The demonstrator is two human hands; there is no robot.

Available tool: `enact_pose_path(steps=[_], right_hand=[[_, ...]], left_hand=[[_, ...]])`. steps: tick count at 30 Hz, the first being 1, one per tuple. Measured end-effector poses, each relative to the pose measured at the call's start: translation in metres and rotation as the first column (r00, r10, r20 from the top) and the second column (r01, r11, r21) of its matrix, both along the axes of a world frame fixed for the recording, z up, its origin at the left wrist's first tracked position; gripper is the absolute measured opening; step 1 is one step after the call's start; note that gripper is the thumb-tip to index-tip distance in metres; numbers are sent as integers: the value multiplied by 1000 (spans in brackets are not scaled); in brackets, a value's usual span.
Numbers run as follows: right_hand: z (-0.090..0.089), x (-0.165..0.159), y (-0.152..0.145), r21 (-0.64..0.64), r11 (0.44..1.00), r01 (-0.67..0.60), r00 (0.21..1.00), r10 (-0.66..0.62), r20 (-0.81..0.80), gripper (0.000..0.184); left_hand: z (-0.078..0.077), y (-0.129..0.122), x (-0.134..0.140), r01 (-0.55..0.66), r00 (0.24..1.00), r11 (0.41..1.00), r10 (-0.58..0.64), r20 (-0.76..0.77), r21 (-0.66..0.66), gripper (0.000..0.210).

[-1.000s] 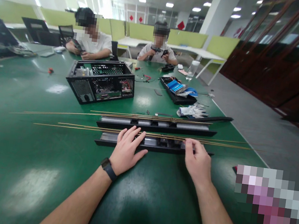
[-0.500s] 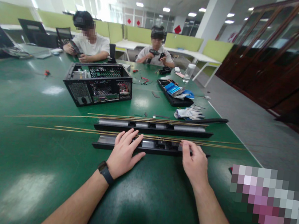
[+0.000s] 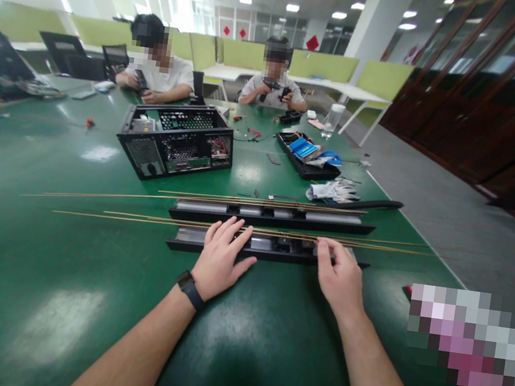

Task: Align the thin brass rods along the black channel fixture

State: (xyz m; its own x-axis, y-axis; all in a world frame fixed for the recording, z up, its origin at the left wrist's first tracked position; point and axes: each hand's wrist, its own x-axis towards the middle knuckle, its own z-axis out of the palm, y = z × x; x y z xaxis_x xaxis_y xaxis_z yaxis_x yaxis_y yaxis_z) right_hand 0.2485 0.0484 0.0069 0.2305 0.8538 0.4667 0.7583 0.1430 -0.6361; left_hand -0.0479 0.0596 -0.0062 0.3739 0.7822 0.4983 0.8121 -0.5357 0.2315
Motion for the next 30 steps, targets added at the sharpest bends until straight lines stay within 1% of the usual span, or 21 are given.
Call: enact_pose_path(steps=[2, 3, 6, 8, 10, 13, 15, 17, 21, 23, 27, 30], right_hand=[[1, 0, 0, 8, 1000, -13, 1000, 13, 3, 48], [1, 2, 1, 7, 1000, 0, 1000, 0, -1, 48], [0, 8, 2, -25, 995, 97, 995, -97, -25, 51], [0, 10, 2, -37, 990, 133, 991, -134, -27, 51], [0, 8, 1, -20, 994, 111, 994, -111, -12, 50], [2, 3, 0, -1, 1000, 24, 1000, -24, 18, 48], [2, 1, -1, -5, 1000, -9, 1000, 9, 27, 48], [2, 1, -1, -10, 1000, 10, 1000, -10, 13, 48], [0, 7, 1, -42, 994, 97, 995, -99, -30, 50], [-1, 9, 2, -53, 993, 109, 994, -110, -23, 51], [-1, 7, 2, -36, 995, 92, 996, -92, -8, 50], [0, 3, 0, -12, 999, 32, 999, -32, -2, 48]], left_hand=[[0, 0, 0, 1, 1000, 1000, -1, 0, -2, 58], [0, 1, 0, 0, 1000, 1000, 0, 0, -5, 59], [0, 1, 0, -3, 1000, 1000, 3, 4, -10, 59], [0, 0, 1, -4, 1000, 1000, 4, 7, -10, 59], [0, 0, 1, -4, 1000, 1000, 4, 8, -8, 59], [0, 0, 0, -2, 1000, 1000, 2, 2, -9, 58], [0, 0, 0, -2, 1000, 1000, 2, -4, -12, 59], [1, 0, 0, -3, 1000, 1000, 2, -7, -14, 59], [1, 0, 0, -3, 1000, 1000, 3, -4, -19, 59], [2, 0, 1, -6, 1000, 1000, 6, -2, -20, 59], [3, -1, 1, -7, 1000, 1000, 7, -1, -25, 59], [3, -1, 1, -5, 1000, 1000, 5, 6, -23, 59]])
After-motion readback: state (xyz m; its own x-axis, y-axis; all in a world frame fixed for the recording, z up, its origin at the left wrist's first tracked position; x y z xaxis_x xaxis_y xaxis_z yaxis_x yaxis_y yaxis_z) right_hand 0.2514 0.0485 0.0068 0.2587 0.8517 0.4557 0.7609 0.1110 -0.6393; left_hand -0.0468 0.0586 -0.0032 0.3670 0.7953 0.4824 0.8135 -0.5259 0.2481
